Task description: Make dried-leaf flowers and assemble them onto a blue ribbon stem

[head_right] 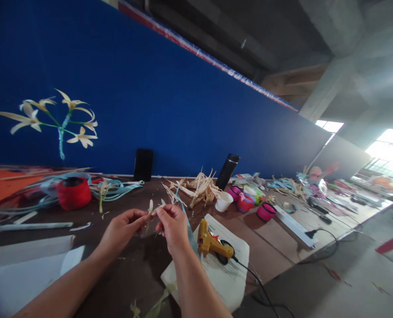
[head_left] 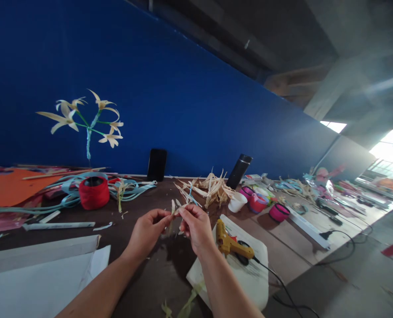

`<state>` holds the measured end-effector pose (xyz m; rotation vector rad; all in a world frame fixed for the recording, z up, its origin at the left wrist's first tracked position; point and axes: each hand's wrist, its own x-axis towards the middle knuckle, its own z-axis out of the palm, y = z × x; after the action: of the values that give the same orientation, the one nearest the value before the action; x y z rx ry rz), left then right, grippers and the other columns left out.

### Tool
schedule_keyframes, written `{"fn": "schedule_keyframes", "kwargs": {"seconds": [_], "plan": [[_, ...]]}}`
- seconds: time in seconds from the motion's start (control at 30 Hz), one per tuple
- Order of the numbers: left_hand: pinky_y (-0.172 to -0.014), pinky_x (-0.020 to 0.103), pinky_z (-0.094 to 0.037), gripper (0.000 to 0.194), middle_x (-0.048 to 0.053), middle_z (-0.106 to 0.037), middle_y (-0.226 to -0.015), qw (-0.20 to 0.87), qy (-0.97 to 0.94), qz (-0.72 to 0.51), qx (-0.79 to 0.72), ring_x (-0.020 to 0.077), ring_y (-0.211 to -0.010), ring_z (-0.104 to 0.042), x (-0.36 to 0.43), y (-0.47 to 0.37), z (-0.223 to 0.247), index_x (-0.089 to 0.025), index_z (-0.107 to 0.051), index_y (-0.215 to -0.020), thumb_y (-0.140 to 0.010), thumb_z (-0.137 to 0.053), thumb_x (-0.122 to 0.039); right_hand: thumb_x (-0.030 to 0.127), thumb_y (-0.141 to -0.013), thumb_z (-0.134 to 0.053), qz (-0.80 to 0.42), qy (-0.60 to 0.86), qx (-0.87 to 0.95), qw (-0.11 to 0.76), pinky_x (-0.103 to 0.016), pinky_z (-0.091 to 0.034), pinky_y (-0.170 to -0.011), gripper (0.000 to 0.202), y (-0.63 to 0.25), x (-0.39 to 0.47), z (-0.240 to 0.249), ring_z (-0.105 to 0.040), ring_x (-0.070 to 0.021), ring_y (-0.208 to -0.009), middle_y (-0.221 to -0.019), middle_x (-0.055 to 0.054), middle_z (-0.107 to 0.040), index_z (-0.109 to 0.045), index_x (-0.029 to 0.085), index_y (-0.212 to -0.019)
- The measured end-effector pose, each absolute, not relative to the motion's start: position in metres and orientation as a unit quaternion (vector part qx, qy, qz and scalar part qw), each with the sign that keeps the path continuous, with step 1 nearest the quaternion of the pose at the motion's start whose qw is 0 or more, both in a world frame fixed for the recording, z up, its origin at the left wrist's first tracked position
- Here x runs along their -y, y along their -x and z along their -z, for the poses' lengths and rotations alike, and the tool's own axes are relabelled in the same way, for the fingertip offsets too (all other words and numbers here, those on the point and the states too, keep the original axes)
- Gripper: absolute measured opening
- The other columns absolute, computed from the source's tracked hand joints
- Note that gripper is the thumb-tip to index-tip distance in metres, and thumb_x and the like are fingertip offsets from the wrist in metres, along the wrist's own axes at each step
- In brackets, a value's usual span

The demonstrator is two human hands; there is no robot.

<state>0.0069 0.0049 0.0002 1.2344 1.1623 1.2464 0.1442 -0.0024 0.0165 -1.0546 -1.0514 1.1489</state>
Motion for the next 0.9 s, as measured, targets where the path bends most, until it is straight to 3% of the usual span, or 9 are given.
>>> {"fn": "schedule_keyframes", "kwargs": {"seconds": [0.7,0.9], "plan": [[-0.050,0.020,-0.038,0.031,-0.004,-0.058,-0.054,0.502,-0.515,-0.512,-0.470,0.0097,-0.049,-0.049,-0.0047,-0.0092,0.0011,-0.016,-0.064,-0.074,-0.063,-0.070,-0.044,0.032,-0.072,-0.064,-0.483,0.464,0.457,0.584,-0.011,-0.023,-0.029,0.018,-0.1447,0.0034,-0.0182,-0.043,-0.0023,-0.034,-0.057,0.004,-0.060,-0.059,0.015,-0.072],[-0.050,0.020,-0.039,0.035,-0.004,-0.060,-0.055,0.525,-0.495,-0.530,-0.446,0.0095,-0.049,-0.050,-0.0046,-0.0098,0.0006,-0.016,-0.067,-0.083,-0.061,-0.072,-0.043,0.032,-0.073,-0.063,-0.486,0.462,0.458,0.584,-0.011,-0.024,-0.029,0.018,-0.1442,0.0030,-0.0181,-0.044,-0.0020,-0.034,-0.065,0.002,-0.064,-0.058,0.015,-0.074]]}}
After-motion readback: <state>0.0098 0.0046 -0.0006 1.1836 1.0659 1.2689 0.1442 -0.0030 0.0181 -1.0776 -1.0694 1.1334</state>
